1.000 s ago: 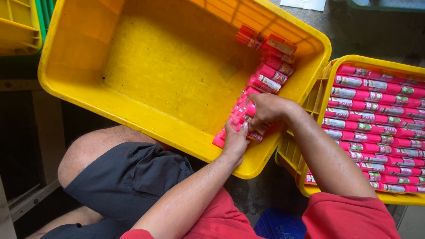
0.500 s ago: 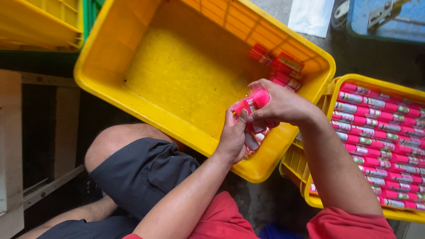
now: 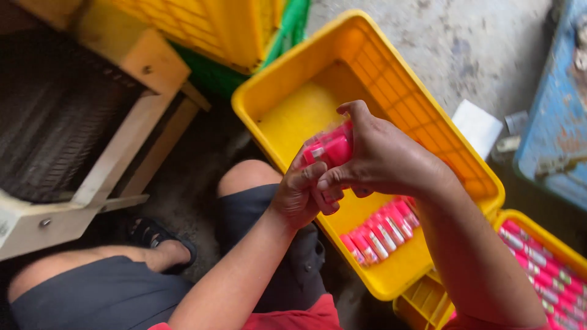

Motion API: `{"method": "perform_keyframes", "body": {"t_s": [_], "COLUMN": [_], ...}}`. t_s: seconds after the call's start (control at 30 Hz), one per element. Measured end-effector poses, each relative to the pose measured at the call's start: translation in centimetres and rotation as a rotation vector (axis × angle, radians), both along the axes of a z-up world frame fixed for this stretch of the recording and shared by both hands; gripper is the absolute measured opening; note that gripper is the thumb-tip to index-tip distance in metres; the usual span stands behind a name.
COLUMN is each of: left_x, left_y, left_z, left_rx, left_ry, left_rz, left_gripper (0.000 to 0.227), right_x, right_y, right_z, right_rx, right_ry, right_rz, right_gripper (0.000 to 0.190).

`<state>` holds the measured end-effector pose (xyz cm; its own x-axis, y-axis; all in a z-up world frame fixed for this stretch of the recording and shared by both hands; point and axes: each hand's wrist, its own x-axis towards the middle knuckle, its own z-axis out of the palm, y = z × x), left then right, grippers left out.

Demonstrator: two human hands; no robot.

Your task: Sorting and packing small pink cosmetic products from a machine into yellow plastic crates.

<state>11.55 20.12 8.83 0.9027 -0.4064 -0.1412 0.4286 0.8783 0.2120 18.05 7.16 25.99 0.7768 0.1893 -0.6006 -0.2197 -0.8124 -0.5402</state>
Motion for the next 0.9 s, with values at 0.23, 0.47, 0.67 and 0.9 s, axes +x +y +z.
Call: {"method": "perform_keyframes", "body": {"t_s": [0.23, 0.47, 0.67, 0.9], "left_x": [-0.6, -3.5, -5.0, -6.4], "left_y": [9.6, 15.0, 17.8, 21.1], "left_z": [2.4, 2.4, 1.7, 1.5], "left_rx": [-0.046, 0.011, 0.018, 0.101], "left_ry": [-0.026, -0.013, 0.029, 0.030], "left_rz": [0.182, 0.280, 0.341, 0.480], "left_gripper": [0.058, 0.066, 0.064, 0.053], "right_x": [0.9, 1.4, -0.8, -3.4], "right_y": [8.6, 12.4, 17.2, 21.7], "right_z": [1.2, -0.8, -2.5, -2.3], "right_rx": [0.128, 0.201, 0.357, 0.096], "right_ry": [-0.090, -0.116, -0.089, -0.147], "right_rz": [0.274, 0.500, 0.386, 0.346], "right_gripper": [0.117, 0.091, 0.079, 0.088]}}
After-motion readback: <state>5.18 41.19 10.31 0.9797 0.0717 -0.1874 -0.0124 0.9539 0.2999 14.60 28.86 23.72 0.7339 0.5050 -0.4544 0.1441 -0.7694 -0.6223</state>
